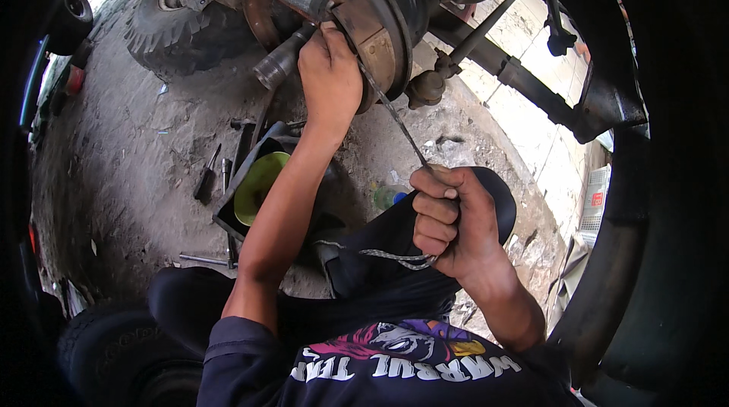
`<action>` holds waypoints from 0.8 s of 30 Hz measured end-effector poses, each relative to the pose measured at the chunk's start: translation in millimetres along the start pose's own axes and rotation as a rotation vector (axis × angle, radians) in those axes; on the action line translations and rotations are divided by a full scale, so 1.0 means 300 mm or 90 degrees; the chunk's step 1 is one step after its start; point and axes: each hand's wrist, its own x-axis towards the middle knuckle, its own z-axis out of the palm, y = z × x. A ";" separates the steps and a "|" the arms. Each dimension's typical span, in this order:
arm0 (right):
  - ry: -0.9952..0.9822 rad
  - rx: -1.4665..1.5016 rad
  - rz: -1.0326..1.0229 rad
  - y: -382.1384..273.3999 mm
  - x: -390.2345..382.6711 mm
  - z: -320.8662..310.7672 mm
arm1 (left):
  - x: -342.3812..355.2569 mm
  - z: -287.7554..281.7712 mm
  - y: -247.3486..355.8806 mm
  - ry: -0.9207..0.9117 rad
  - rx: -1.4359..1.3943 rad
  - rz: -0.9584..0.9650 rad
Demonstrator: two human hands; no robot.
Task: The person works on a vehicle's drum brake assembly, using a tool to manipulate a spring and component within the brake mechanism.
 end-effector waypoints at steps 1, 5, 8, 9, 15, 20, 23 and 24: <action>0.000 0.004 -0.002 -0.002 0.001 0.001 | 0.003 0.005 0.000 0.005 0.008 0.012; -0.014 0.023 0.006 0.005 -0.005 -0.010 | -0.013 0.010 -0.008 0.016 -0.086 -0.016; -0.033 0.043 0.013 -0.007 -0.005 -0.018 | -0.010 0.017 0.004 0.019 -0.100 -0.022; -0.039 0.049 0.015 -0.005 -0.007 -0.022 | -0.012 0.015 0.002 0.021 -0.089 -0.013; -0.065 0.089 0.026 -0.008 0.014 -0.034 | 0.001 0.001 -0.004 0.012 -0.046 0.013; -0.065 0.145 0.023 -0.002 0.025 -0.030 | 0.013 -0.010 0.000 -0.033 -0.019 -0.055; -0.073 0.131 0.016 -0.009 0.032 -0.022 | 0.016 -0.003 0.008 -0.013 -0.046 -0.019; -0.072 0.131 0.013 -0.005 0.030 -0.025 | 0.014 -0.003 0.008 -0.010 -0.035 -0.012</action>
